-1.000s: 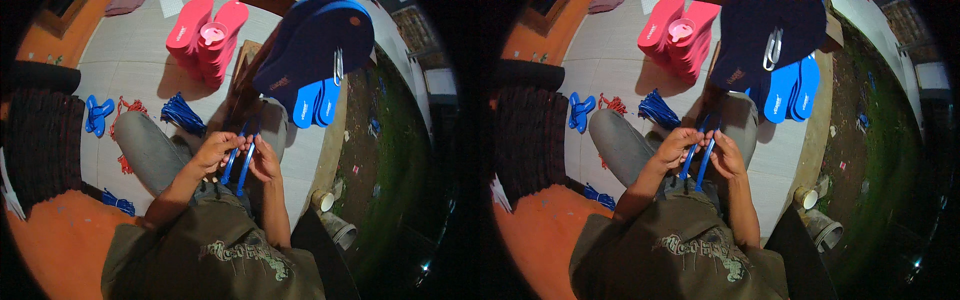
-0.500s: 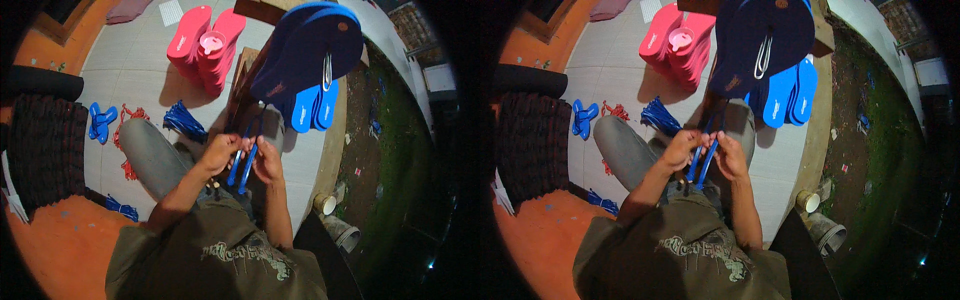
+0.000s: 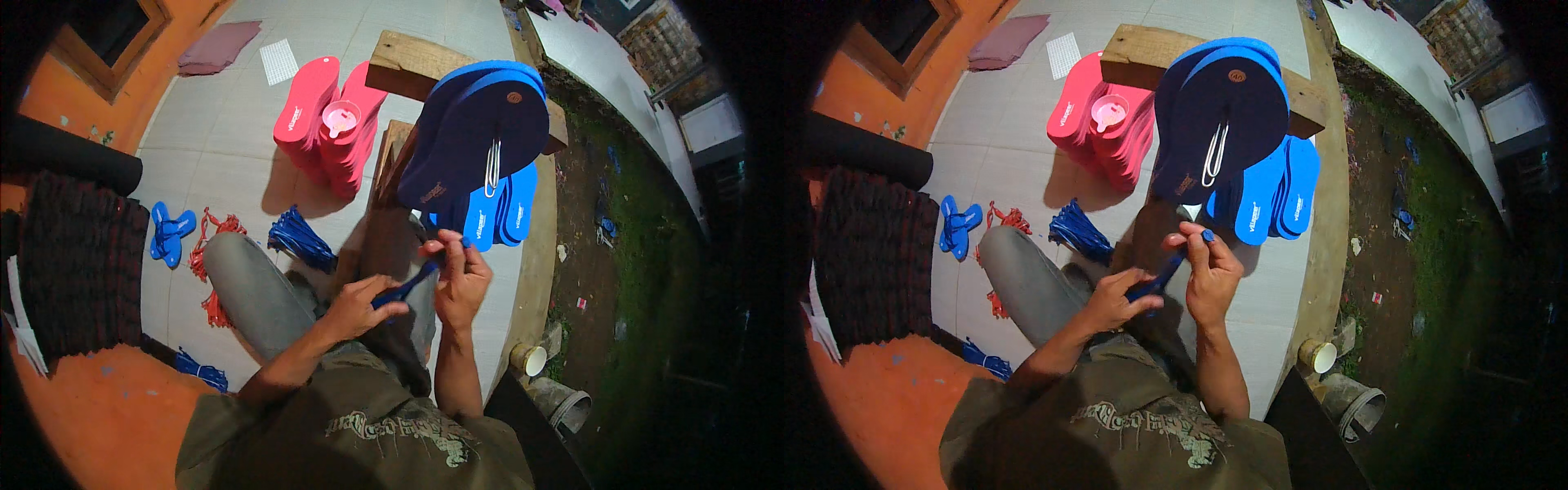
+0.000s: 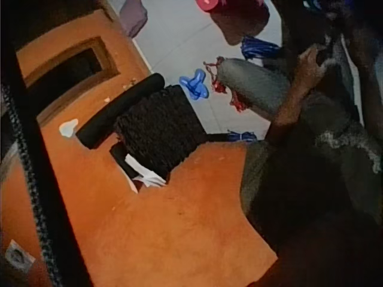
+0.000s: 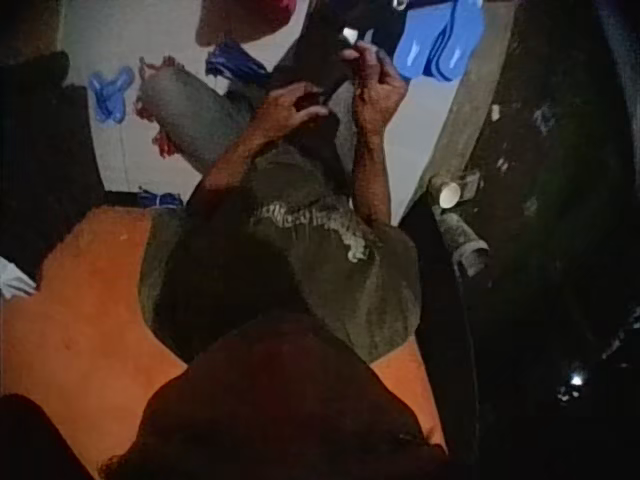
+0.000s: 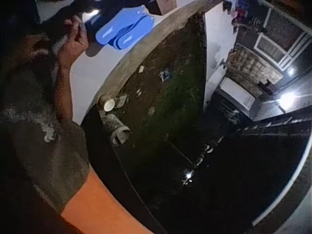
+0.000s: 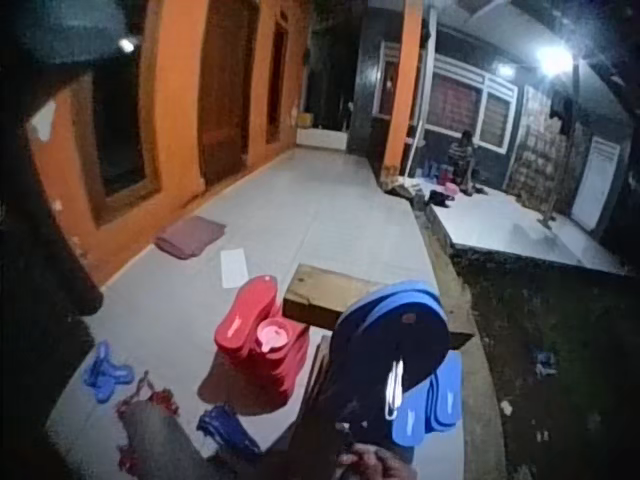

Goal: The person assembles flip-flops by using a wooden jig to pull rubber straps through holes in the blue foam soles.

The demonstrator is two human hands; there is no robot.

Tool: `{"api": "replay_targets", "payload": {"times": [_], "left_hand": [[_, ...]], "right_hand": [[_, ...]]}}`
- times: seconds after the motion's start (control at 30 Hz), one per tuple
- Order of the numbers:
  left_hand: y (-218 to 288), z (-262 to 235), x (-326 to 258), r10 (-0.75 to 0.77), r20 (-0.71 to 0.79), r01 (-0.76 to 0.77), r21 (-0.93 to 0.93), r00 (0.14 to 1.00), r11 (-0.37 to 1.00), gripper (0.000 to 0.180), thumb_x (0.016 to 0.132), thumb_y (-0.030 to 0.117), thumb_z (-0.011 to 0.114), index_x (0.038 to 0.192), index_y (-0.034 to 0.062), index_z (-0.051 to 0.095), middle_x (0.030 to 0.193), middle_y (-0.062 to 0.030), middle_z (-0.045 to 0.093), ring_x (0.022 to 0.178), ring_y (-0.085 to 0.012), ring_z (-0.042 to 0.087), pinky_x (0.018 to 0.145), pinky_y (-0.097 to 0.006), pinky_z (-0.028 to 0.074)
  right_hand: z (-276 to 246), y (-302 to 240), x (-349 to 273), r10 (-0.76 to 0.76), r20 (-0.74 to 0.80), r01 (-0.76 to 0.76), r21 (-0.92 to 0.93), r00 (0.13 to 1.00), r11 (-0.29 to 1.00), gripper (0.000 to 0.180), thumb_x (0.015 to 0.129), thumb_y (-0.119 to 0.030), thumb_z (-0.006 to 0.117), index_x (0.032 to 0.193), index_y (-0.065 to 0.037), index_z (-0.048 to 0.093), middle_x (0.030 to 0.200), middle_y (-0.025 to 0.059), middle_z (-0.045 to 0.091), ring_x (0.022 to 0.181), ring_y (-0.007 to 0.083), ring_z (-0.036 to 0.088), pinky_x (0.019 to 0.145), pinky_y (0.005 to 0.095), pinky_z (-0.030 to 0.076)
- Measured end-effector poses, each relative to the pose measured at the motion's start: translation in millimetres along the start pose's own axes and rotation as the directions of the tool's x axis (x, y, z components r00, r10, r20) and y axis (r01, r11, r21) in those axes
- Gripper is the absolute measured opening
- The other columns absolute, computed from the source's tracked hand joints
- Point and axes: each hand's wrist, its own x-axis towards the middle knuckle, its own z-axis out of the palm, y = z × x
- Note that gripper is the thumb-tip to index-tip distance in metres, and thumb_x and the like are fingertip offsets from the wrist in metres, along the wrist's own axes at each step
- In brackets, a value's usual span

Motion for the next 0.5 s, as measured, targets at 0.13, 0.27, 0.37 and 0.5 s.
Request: {"api": "replay_targets", "payload": {"times": [0.13,0.27,0.37,0.5], "left_hand": [[-1.7,-31.2,15.0,0.006,-0.139,-0.019,-0.091,0.990,0.996,0.079,0.063,0.040,0.073,0.123,0.0040,0.037,0.122,-0.0148,0.041,0.115,-0.0297,0.039,0.097,-0.036,0.030],[-14.5,-34.3,21.0,-0.155,-0.127,0.164,0.062,0.980,0.985,0.083,0.063,0.039,0.073,0.123,-0.0014,0.034,0.120,-0.0176,0.043,0.113,-0.0271,0.042,0.096,-0.035,0.030],[-20.5,-26.8,19.5,-0.219,-0.076,0.221,0.027,0.973,0.975,0.082,0.065,0.037,0.072,0.125,-0.0012,0.031,0.121,-0.0180,0.043,0.112,-0.0270,0.043,0.096,-0.035,0.031],[-26.2,-16.4,12.7,-0.351,-0.004,0.351,-0.015,0.936,0.936,0.082,0.066,0.037,0.071,0.126,-0.0009,0.030,0.118,-0.0169,0.046,0.111,-0.0272,0.043,0.095,-0.035,0.032]], "right_hand": [[22.2,-66.1,18.0,-0.268,0.108,0.277,-0.071,0.957,0.958,0.026,0.091,-0.016,0.041,0.098,0.004,0.056,0.065,0.0029,0.052,0.061,0.0084,0.047,0.059,0.0206,0.039],[18.2,-96.0,27.6,-0.177,0.258,0.252,-0.295,0.950,0.922,0.022,0.090,-0.015,0.044,0.095,0.003,0.055,0.065,0.0017,0.051,0.057,0.0071,0.045,0.055,0.0197,0.037],[15.8,-97.5,25.5,-0.114,0.212,0.158,-0.203,0.971,0.966,0.015,0.088,-0.010,0.048,0.092,0.002,0.055,0.065,0.0030,0.053,0.056,0.0080,0.048,0.054,0.0203,0.039],[20.2,-87.7,28.5,-0.198,0.112,0.212,-0.135,0.974,0.968,0.011,0.085,-0.006,0.052,0.091,0.003,0.055,0.069,0.0066,0.057,0.058,0.0110,0.053,0.056,0.0219,0.042]]}}
